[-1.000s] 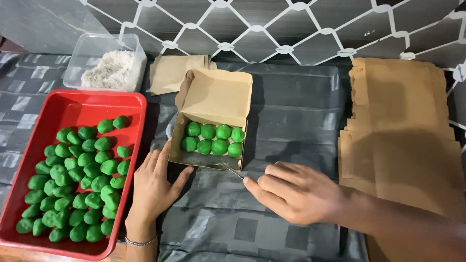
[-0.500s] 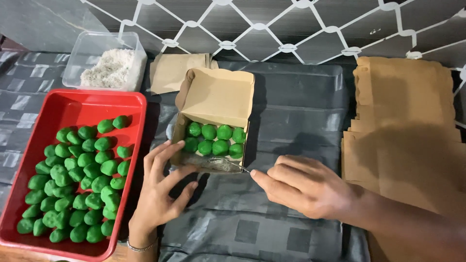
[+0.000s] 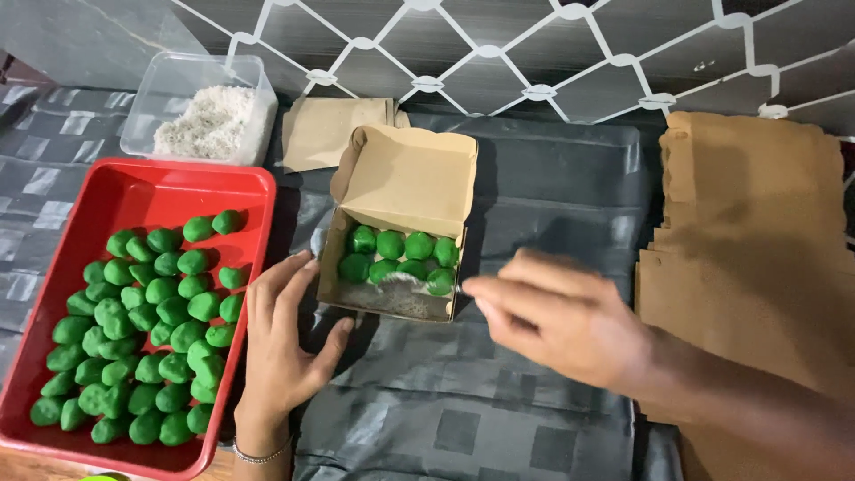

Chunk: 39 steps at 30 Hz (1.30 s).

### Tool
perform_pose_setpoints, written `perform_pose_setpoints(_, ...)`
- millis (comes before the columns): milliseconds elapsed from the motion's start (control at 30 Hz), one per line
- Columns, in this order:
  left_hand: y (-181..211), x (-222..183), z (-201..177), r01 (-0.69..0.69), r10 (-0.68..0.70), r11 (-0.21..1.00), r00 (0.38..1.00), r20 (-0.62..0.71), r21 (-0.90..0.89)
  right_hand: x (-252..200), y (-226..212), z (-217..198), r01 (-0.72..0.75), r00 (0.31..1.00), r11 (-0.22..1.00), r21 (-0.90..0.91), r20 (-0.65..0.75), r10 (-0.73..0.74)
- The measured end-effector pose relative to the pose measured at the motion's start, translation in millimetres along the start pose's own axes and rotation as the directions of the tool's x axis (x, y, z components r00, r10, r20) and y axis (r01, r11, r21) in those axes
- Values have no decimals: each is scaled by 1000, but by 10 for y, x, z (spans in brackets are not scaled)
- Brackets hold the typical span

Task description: Packing green dough balls into a cardboard box, sprinkling them with white powder using a spoon, and closing the box lid.

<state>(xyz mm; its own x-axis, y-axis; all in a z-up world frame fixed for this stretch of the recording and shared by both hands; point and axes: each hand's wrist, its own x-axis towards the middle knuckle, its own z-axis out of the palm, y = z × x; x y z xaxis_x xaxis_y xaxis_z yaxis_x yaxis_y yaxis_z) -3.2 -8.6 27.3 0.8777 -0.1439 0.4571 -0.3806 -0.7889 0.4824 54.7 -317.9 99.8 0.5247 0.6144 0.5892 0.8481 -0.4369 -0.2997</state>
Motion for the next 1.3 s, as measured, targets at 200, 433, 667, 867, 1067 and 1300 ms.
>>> perform_pose_setpoints(200, -89, -50, 59, 47, -47, 998, 999, -7, 40, 607, 256, -17, -381, 924, 893, 240, 59, 378)
perform_pose_setpoints(433, -174, -44, 116, 86, -89, 994, 996, 31, 66, 1628, 714, 938, -346, 891, 741, 575, -45, 451)
perform_pose_setpoints(667, -235, -67, 170, -68, 59, 987, 996, 64, 143, 2319, 782, 1898, -139, 937, 908, 395, -244, 249)
perform_pose_setpoints(867, -284, -97, 191, -74, 71, 989, 997, 30, 129, 2442, 942, 2440, -210, 971, 971, 114, -95, 221)
perform_pose_setpoints(1067, -311, -132, 201, -84, 81, 990, 996, 27, 116, 2464, 1016, 2581, -288, 929, 866, 408, -99, 356)
perform_pose_setpoints(1300, -300, -127, 186, -90, 88, 991, 996, 29, 99, 2480, 1034, 2513, -461, 861, 779, 426, 3, 508)
